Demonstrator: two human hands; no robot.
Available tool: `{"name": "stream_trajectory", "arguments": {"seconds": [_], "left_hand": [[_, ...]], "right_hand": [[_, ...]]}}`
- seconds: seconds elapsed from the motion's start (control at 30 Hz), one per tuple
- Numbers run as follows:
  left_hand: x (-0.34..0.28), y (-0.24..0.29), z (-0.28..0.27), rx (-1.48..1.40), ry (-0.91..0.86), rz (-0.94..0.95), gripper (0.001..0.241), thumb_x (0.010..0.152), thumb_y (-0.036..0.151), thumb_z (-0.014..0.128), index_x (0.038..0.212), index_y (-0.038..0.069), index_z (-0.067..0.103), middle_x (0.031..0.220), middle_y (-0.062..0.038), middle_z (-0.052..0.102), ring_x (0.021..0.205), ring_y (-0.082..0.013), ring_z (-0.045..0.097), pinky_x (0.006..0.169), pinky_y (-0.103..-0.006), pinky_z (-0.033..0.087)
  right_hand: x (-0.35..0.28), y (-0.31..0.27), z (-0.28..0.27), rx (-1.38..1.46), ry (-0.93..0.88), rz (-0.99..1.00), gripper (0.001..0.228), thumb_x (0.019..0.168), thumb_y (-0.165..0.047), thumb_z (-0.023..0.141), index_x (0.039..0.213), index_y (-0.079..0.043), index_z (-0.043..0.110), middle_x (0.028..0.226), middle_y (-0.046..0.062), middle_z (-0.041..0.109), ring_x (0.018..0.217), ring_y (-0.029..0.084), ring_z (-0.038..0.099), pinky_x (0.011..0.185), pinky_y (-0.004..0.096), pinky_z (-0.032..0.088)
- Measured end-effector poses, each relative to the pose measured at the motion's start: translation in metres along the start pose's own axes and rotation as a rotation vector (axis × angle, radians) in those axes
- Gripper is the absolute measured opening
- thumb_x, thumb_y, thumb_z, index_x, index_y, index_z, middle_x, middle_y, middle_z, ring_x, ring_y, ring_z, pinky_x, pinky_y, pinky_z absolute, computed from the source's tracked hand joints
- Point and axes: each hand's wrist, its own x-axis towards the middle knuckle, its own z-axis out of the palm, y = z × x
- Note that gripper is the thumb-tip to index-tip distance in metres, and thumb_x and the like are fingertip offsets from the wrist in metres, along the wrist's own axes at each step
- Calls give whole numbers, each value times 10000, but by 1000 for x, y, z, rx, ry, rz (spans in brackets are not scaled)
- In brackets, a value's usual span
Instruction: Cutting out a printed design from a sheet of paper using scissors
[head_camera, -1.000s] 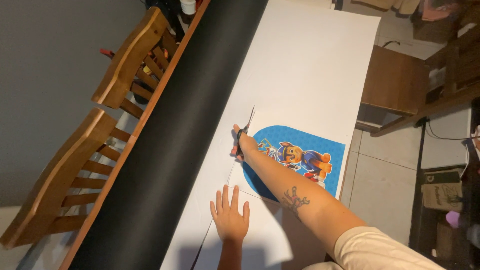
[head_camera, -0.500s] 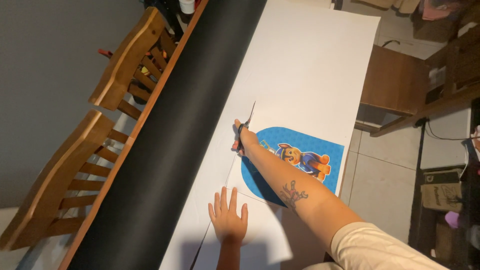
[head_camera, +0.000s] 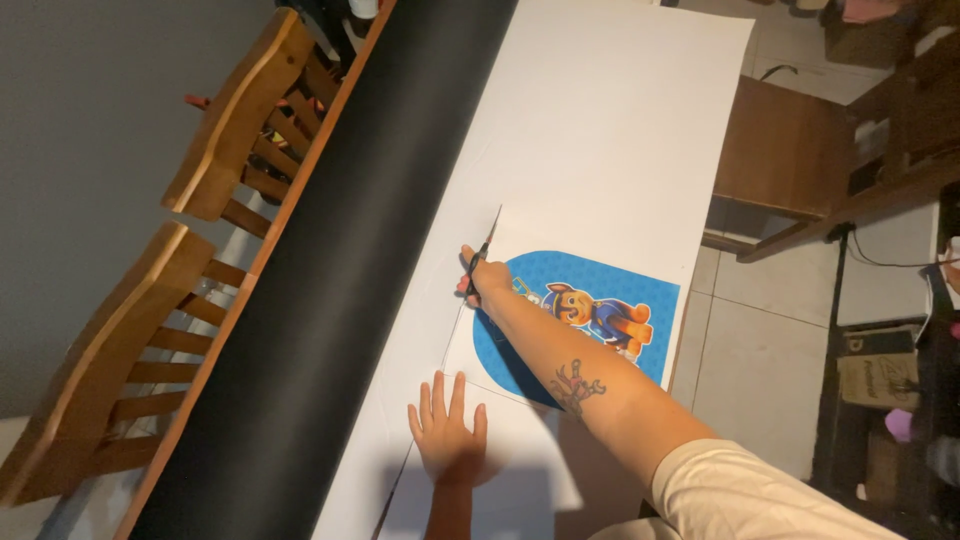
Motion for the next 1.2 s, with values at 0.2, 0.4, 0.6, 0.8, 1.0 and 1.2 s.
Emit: {"name": "stream_trajectory", "arguments": {"seconds": [0.2, 0.4, 0.6, 0.8, 1.0, 1.2], "left_hand": [[-6, -6, 12, 9, 19, 33, 632, 867, 509, 630, 1467, 329, 551, 1583, -10, 475, 1475, -279, 417, 1205, -551, 284], [-6, -8, 11, 73, -80, 41, 627, 937, 538, 521, 1529, 340, 464, 1627, -18, 402, 1516, -286, 340, 1228, -554, 236], [-52, 60, 46, -536, 116, -559, 638, 875, 279, 671, 1479, 138, 523, 1471, -213, 522, 1434, -379, 414, 1186, -548, 283], [-68, 129, 70, -718, -106, -843, 361, 864, 330, 581, 603, 136, 424, 561, -60, 423, 621, -213, 384, 611, -451, 349], [-14, 215, 42, -927, 87, -1377, 515, 834, 179, 785, 581, 108, 342, 448, -149, 478, 436, -205, 400, 495, -353, 371], [98, 284, 118, -805, -195, -1114, 472, 846, 382, 666, 478, 91, 622, 453, -68, 659, 450, -156, 579, 574, -326, 462]], "right_hand": [[16, 98, -53, 151, -687, 301, 488, 996, -505, 650, 751, -83, 664, 685, 153, 734, 547, 268, 727, 431, 338, 590], [-17, 117, -184, -763, -216, -631, 388, 773, -275, 870, 964, -181, 546, 1007, 65, 696, 903, 206, 656, 765, 404, 510], [55, 3, -268, -1054, 190, -1105, 569, 710, -80, 678, 1258, -25, 537, 1208, 247, 639, 1091, 469, 616, 959, 537, 470], [100, -11, -287, -1299, -37, -875, 313, 751, -214, 626, 1063, -216, 611, 1036, 112, 732, 972, 382, 693, 779, 525, 526], [162, -54, -293, -1273, -237, -770, 148, 770, -323, 629, 820, -184, 640, 915, 137, 737, 883, 398, 681, 723, 492, 485], [249, -198, -324, -1245, -124, -834, 201, 705, -266, 650, 886, -238, 732, 993, 73, 761, 982, 344, 695, 785, 470, 509]]}}
